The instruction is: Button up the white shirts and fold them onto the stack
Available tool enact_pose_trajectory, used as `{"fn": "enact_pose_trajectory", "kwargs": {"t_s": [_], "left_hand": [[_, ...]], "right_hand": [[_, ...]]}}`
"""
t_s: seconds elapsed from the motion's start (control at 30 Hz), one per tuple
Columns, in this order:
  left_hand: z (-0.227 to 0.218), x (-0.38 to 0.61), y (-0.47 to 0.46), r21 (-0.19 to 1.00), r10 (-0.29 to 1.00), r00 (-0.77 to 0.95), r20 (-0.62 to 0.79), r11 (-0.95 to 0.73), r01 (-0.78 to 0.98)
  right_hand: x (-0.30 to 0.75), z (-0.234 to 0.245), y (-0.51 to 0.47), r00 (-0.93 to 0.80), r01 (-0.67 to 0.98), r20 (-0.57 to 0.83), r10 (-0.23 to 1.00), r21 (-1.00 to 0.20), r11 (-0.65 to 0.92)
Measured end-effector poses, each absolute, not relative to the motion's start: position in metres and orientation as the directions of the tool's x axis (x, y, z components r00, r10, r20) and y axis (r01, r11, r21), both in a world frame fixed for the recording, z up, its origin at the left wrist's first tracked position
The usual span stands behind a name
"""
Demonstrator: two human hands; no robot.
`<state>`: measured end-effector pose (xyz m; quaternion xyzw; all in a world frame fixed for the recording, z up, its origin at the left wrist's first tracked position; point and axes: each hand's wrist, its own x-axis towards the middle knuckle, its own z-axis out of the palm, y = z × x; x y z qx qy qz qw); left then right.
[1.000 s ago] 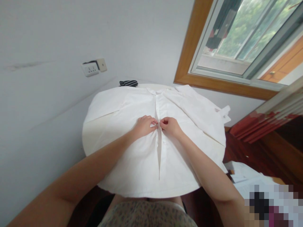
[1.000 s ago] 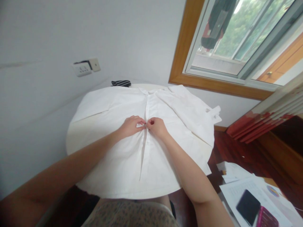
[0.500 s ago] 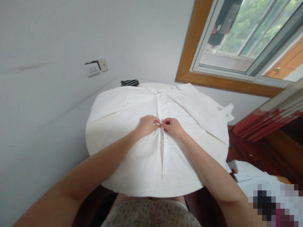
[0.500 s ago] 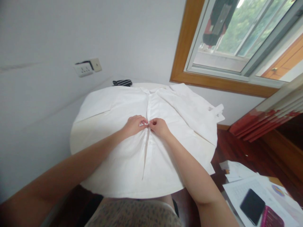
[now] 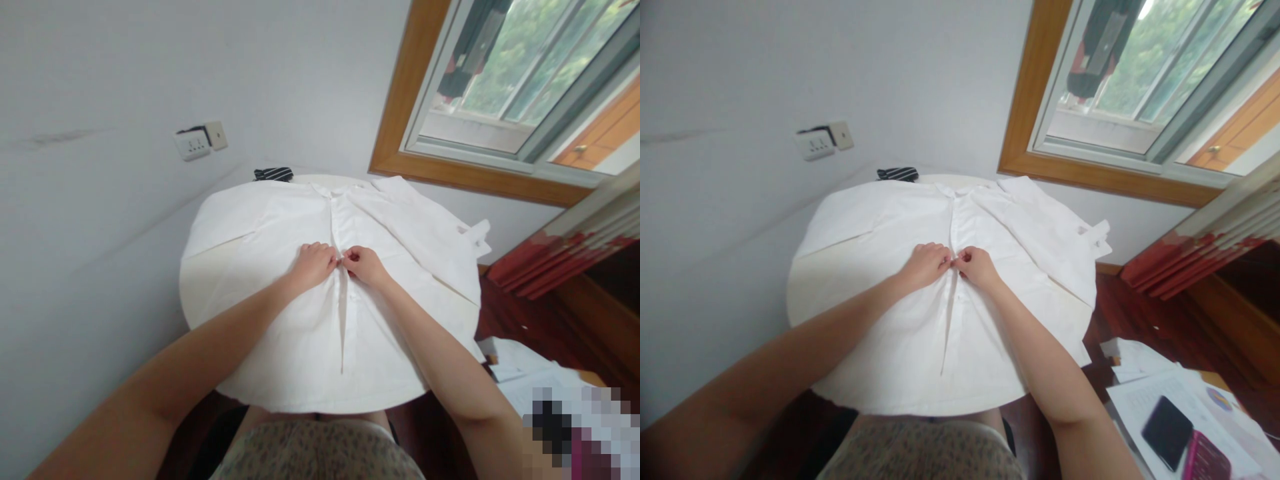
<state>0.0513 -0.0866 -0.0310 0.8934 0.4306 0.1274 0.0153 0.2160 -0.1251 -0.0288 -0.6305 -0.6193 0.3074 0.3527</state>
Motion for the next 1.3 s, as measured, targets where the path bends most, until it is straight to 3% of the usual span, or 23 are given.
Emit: {"fn": "enact_pose_trajectory", "kwargs": {"t_s": [0.83, 1.07, 1.3], "left_hand": [[-0.035, 0.051, -0.085, 0.188, 0.790, 0.569, 0.229, -0.610, 0.770], [-0.034, 0.056, -0.089, 0.160, 0.814, 0.534, 0.230, -0.573, 0.804], [-0.032, 0.057, -0.091, 0.117, 0.835, 0.511, 0.202, -0.539, 0.834]], "right_hand": [[0.218, -0.028, -0.123, 0.056, 0.530, 0.023, 0.998, -0.848, -0.010], [0.219, -0.029, -0.120, 0.120, 0.483, 0.115, 0.986, -0.874, 0.043], [0.208, -0.034, -0.122, 0.103, 0.644, 0.195, 0.975, -0.761, 0.084]]}}
